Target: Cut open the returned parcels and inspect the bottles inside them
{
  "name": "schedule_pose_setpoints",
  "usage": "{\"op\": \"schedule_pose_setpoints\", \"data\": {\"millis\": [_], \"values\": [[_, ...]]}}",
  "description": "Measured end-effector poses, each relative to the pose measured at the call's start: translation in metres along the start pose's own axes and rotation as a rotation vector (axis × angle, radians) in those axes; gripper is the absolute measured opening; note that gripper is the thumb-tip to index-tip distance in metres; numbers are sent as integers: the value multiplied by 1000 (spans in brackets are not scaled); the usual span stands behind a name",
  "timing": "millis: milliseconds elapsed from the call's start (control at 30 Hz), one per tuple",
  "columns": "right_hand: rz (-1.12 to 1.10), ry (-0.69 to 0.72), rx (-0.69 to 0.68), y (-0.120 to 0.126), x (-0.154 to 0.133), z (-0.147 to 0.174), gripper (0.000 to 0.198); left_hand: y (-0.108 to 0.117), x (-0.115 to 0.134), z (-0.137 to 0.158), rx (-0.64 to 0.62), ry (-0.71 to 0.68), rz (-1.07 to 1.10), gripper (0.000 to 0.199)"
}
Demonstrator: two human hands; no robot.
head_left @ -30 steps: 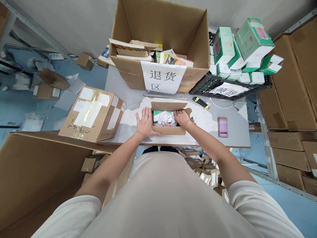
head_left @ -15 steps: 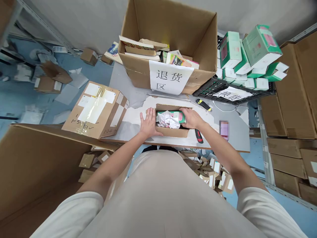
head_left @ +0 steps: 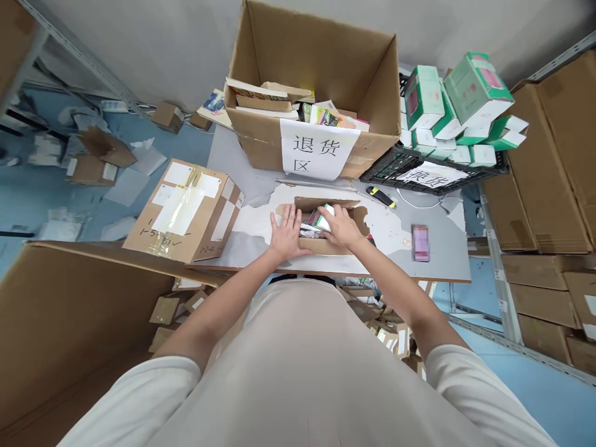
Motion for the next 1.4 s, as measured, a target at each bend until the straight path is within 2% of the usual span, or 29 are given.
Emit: {"op": "schedule_pose_setpoints", "data": {"millis": [67,200,300,400,467,567,667,700,767,867,933,1000,1067,1167,1300,1333,1400], "values": [[-15,33,-15,7,1,-4,67,-2,2,0,-12,-13,8,121],[-55,102,74,33,12,-3,68,-5,-1,-7,-3,36,30,124],[-92,124,167,63,25,5,77,-5,-4,-15,5,47,54,127],[-90,86,239,100,37,20,76,-3,-6,-23,2,52,65,129],[-53,62,297,129,42,39,72,-1,-9,-31,1,76,71,130],[-2,53,384,172,44,83,70,6,-16,-49,7,120,90,132],[16,66,405,189,36,128,70,16,-25,-71,15,134,124,131],[18,74,389,184,31,138,69,19,-28,-77,20,129,137,130],[20,96,311,155,18,144,64,27,-29,-80,40,103,159,124],[25,146,112,82,-3,124,58,34,-21,-59,108,24,196,103],[41,177,-11,36,-16,101,59,33,-6,-31,152,-110,253,90],[39,205,-84,3,-25,81,60,24,15,-2,118,-350,355,92],[12,215,-107,-15,-29,69,61,9,33,19,25,-506,476,106],[-134,241,-52,-25,-23,67,68,-9,43,25,-8,-453,591,118],[-578,210,133,-35,-3,84,90,-13,40,15,4,-374,658,110],[-696,178,168,-39,1,88,89,-12,38,13,4,-372,670,105],[-870,104,216,-48,6,95,72,-11,35,12,5,-374,694,98]]}}
Point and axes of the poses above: each hand's wrist, its own z-axis away from the middle knuckle, its own y-axis out of the back of the hand, x = y × z, the point moved 3 cm from there along -z, towards the middle knuckle, and after that the axes turned 1 degree about -x, right-handed, at the moved point
